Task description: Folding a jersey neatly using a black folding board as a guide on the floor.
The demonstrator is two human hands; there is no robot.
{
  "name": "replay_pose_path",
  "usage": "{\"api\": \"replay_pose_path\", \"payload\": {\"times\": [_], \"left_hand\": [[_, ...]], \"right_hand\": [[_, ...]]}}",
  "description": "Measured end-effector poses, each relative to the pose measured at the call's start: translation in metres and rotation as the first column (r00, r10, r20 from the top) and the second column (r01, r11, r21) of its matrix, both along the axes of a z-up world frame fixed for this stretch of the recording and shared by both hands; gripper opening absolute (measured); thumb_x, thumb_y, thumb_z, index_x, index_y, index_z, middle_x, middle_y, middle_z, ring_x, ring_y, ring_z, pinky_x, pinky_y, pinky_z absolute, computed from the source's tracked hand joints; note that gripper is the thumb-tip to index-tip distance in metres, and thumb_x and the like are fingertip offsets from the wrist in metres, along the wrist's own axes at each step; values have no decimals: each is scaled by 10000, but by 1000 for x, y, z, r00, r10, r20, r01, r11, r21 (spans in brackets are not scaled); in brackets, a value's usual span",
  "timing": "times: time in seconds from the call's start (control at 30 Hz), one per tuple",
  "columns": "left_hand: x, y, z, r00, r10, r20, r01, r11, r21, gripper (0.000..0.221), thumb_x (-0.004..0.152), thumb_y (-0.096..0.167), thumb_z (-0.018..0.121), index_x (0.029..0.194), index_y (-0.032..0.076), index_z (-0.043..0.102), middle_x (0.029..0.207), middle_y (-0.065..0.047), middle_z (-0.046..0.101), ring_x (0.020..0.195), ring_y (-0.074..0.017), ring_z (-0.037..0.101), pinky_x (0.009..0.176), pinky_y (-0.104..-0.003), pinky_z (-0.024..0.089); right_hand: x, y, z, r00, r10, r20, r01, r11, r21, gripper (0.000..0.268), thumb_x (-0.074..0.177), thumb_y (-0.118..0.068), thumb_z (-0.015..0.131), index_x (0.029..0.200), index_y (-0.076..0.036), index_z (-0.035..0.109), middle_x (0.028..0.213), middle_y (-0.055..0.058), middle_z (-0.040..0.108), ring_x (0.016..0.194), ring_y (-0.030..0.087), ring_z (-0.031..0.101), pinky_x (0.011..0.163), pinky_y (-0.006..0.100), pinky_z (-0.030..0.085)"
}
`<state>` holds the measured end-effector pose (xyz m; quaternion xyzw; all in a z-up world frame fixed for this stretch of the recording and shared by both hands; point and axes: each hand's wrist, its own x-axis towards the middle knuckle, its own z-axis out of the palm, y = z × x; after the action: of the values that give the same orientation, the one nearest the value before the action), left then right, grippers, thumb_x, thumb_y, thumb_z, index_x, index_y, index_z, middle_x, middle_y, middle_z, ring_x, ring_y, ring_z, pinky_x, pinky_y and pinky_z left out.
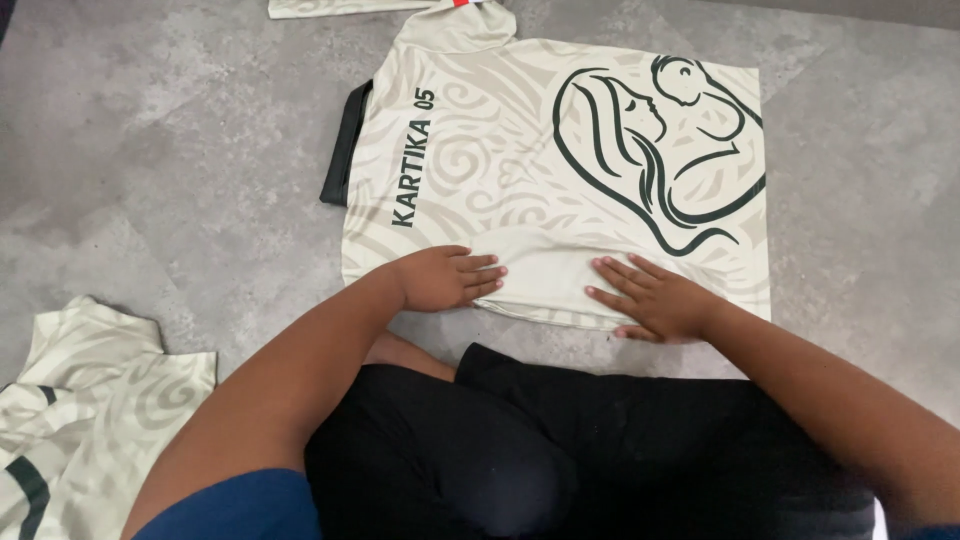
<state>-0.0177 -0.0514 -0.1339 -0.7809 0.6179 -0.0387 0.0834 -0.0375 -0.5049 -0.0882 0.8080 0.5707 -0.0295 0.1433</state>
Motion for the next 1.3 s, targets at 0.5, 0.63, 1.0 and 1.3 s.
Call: {"api": "replay_pose_path", "payload": {"times": [0.5,0.63,1.0,1.3], "left_hand": [[-2,32,14,962,183,-201,-197,979,-47,398,1118,459,457,1052,85,577,1032,-89,641,893,-270,594,605,-412,512],[-4,33,16,962,180,-206,-190,981,-29,328,1057,409,576,1044,81,575,1024,-82,620,908,-267,588,618,-420,521],[-2,37,22,941,222,-257,-224,974,20,320,1035,440,588,1033,123,633,1035,-79,616,961,-270,583,612,-432,527],[-6,48,29,906,286,-311,-280,958,63,405,996,498,621,1125,114,615,1107,-90,625,1003,-276,572,668,-442,533]], "right_hand": [[-40,-113,2,848,-492,-197,483,871,-95,356,1052,-405,482,1222,-160,677,1244,31,694,1139,255,680,1020,428,534],[-59,-111,6,846,-503,-175,518,854,52,260,1052,-316,508,1124,-132,676,1162,50,687,1036,275,685,941,440,554],[-65,-134,1,807,-571,-149,579,815,11,359,1022,-381,544,1259,-145,675,1284,61,685,1207,281,659,1046,459,544],[-74,-154,-9,853,-501,-145,512,857,54,508,952,-553,607,1310,-196,653,1321,58,674,1181,274,681,1027,461,562]]}}
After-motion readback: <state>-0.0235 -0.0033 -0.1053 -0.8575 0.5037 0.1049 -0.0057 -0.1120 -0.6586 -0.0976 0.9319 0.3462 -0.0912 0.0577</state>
